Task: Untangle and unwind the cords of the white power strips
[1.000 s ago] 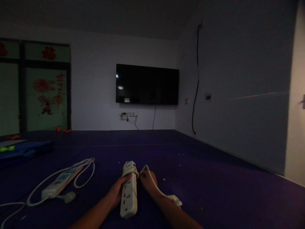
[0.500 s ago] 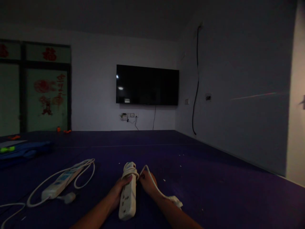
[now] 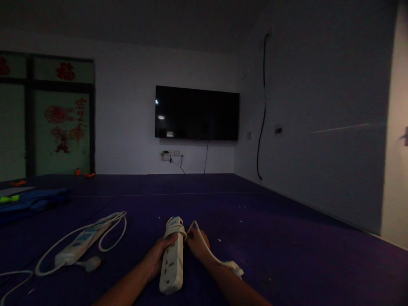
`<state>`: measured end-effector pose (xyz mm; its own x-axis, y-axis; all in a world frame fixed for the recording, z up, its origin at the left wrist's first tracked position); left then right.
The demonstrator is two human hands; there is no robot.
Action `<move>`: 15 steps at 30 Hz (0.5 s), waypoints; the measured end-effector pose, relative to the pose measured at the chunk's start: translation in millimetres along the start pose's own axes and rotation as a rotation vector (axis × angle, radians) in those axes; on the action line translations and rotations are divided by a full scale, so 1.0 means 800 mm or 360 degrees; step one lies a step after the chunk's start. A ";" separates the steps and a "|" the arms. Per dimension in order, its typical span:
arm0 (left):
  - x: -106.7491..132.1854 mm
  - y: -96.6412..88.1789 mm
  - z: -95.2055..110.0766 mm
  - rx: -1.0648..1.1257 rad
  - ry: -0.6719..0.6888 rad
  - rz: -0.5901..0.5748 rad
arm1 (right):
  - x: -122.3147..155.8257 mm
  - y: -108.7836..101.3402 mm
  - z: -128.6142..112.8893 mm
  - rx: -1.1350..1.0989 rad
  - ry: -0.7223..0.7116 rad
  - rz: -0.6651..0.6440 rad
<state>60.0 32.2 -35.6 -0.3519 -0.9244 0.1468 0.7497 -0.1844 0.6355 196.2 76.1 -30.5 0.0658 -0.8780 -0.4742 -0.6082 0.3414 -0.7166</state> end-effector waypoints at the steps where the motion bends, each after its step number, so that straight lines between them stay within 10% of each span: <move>1: 0.000 0.001 0.000 0.0000 -0.0012 0.0001 | 0.000 0.000 0.000 0.0016 -0.0015 -0.0014; 15: -0.003 -0.003 -0.002 0.0022 -0.0091 -0.0004 | 0.000 0.000 0.000 0.0058 -0.0069 -0.0028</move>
<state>60.3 34.0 -38.8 -0.3854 -0.9034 0.1881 0.7411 -0.1815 0.6464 195.8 75.9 -30.4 0.1111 -0.8690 -0.4822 -0.5773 0.3385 -0.7430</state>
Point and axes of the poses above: each hand's wrist, its own x-axis away from the middle knuckle, its own y-axis out of the palm, z = x × y, the point moved 4 cm from there along -x, towards the middle knuckle, and after that the axes turned 10 degrees about x, right-handed, at the moved point
